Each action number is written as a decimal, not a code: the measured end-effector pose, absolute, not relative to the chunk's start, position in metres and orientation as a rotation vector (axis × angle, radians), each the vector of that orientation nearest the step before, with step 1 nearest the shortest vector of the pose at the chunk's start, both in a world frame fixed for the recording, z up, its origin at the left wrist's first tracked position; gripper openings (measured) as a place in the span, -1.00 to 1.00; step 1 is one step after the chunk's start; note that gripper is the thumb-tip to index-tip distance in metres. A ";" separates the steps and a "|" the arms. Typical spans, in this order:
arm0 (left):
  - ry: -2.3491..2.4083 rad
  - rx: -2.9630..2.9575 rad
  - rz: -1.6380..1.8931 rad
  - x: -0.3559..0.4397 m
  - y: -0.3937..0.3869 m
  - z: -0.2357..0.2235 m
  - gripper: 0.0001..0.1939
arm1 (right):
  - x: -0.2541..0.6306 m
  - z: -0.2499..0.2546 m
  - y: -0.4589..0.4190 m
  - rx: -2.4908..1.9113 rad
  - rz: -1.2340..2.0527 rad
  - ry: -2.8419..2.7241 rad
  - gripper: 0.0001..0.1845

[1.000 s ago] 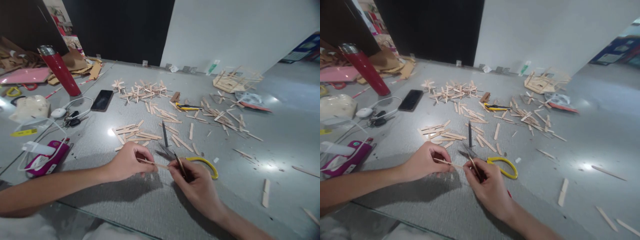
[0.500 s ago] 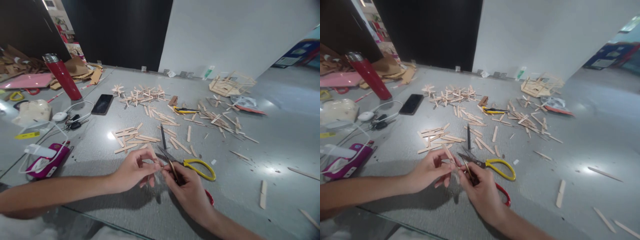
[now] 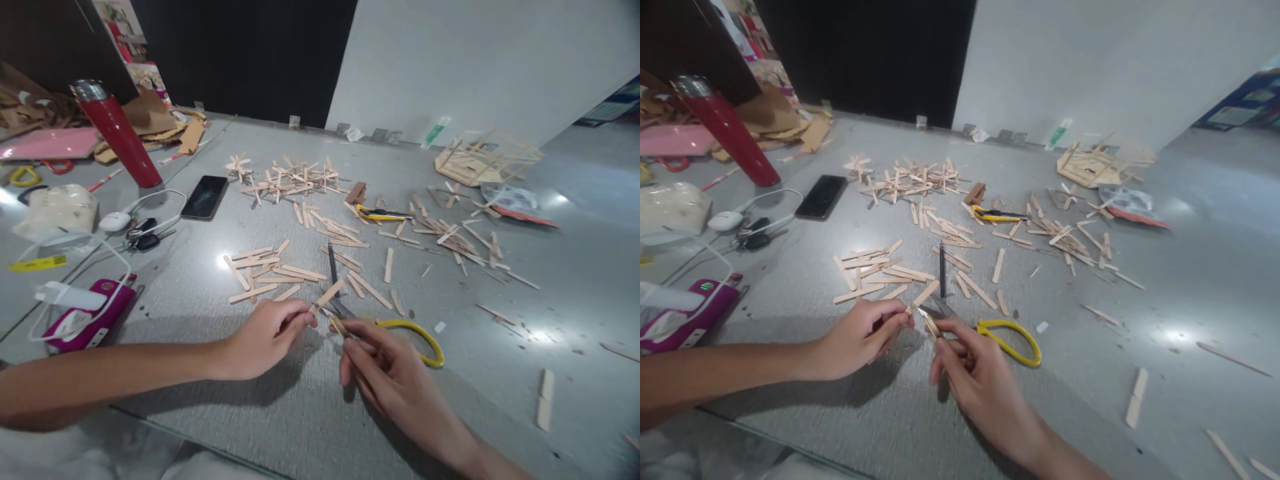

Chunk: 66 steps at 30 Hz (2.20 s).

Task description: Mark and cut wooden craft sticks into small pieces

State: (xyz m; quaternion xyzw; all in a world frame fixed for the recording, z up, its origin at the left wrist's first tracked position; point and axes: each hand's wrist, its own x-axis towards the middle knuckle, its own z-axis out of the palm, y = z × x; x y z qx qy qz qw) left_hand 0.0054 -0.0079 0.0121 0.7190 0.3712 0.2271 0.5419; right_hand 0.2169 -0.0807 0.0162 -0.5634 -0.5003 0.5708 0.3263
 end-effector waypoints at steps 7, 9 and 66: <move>0.900 1.946 0.577 0.006 -0.009 0.008 -0.65 | 0.213 0.019 -0.078 -1.525 1.652 -1.164 -0.12; 0.901 1.959 0.580 0.006 -0.010 0.006 -0.62 | 0.211 0.020 -0.078 -1.524 1.652 -1.142 -0.14; 0.977 2.241 0.643 0.004 -0.006 -0.010 -0.66 | 0.201 0.019 -0.077 -1.551 1.654 -1.128 -0.20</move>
